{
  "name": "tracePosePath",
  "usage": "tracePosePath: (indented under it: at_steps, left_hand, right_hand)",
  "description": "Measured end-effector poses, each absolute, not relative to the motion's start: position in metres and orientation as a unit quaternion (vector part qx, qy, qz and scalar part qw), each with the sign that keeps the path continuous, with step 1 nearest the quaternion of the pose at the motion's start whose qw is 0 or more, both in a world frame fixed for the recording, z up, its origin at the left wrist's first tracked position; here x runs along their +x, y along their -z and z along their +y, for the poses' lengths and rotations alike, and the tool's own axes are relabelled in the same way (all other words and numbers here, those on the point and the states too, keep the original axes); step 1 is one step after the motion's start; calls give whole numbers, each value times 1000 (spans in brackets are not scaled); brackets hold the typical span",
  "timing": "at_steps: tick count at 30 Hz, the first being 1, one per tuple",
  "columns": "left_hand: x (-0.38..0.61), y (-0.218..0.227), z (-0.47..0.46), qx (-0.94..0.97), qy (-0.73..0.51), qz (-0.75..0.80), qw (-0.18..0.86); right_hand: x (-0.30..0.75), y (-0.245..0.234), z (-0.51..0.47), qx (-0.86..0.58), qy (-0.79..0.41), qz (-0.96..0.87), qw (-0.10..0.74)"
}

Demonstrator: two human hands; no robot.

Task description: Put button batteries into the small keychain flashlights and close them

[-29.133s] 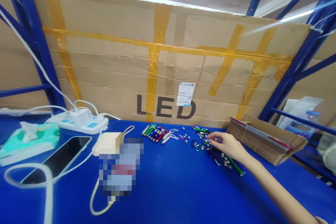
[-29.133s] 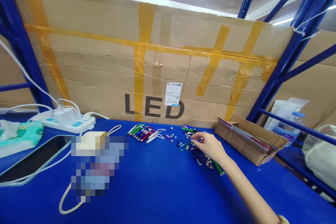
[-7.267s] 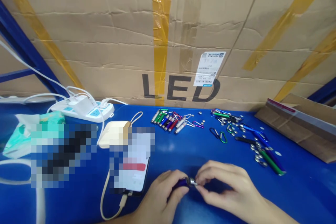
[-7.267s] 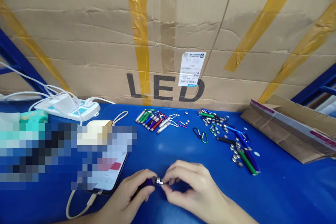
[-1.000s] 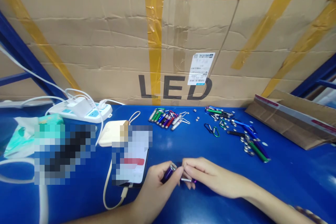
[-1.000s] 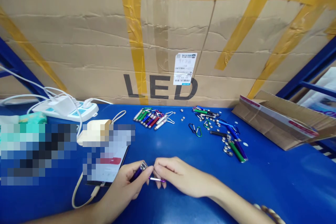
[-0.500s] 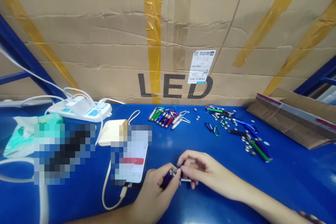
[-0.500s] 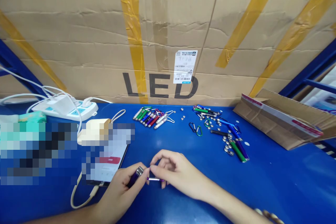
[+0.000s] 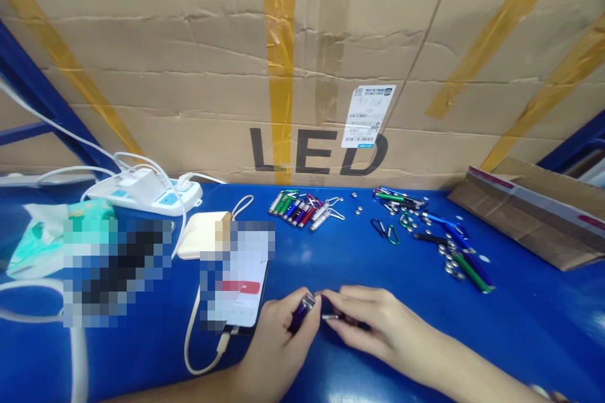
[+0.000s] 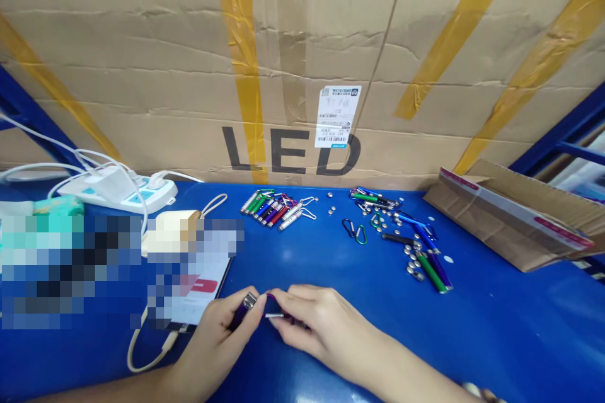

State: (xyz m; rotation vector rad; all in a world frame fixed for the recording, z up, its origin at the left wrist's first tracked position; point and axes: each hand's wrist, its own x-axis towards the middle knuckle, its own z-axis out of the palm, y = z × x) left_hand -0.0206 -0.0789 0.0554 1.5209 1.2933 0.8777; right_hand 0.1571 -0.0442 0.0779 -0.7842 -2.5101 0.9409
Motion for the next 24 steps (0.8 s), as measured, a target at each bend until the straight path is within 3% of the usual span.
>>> tracePosePath:
  at_steps: [7, 15, 24]
  left_hand:
    - [-20, -56, -77, 621, -349, 528, 463]
    - [-21, -55, -79, 656, -347, 504, 443]
    - [-21, -55, -78, 678, -357, 487, 419]
  right_hand:
    - [159, -78, -44, -263, -324, -895, 158]
    - [151, -61, -47, -251, -246, -901, 253]
    - [151, -63, -47, -222, -240, -903, 278]
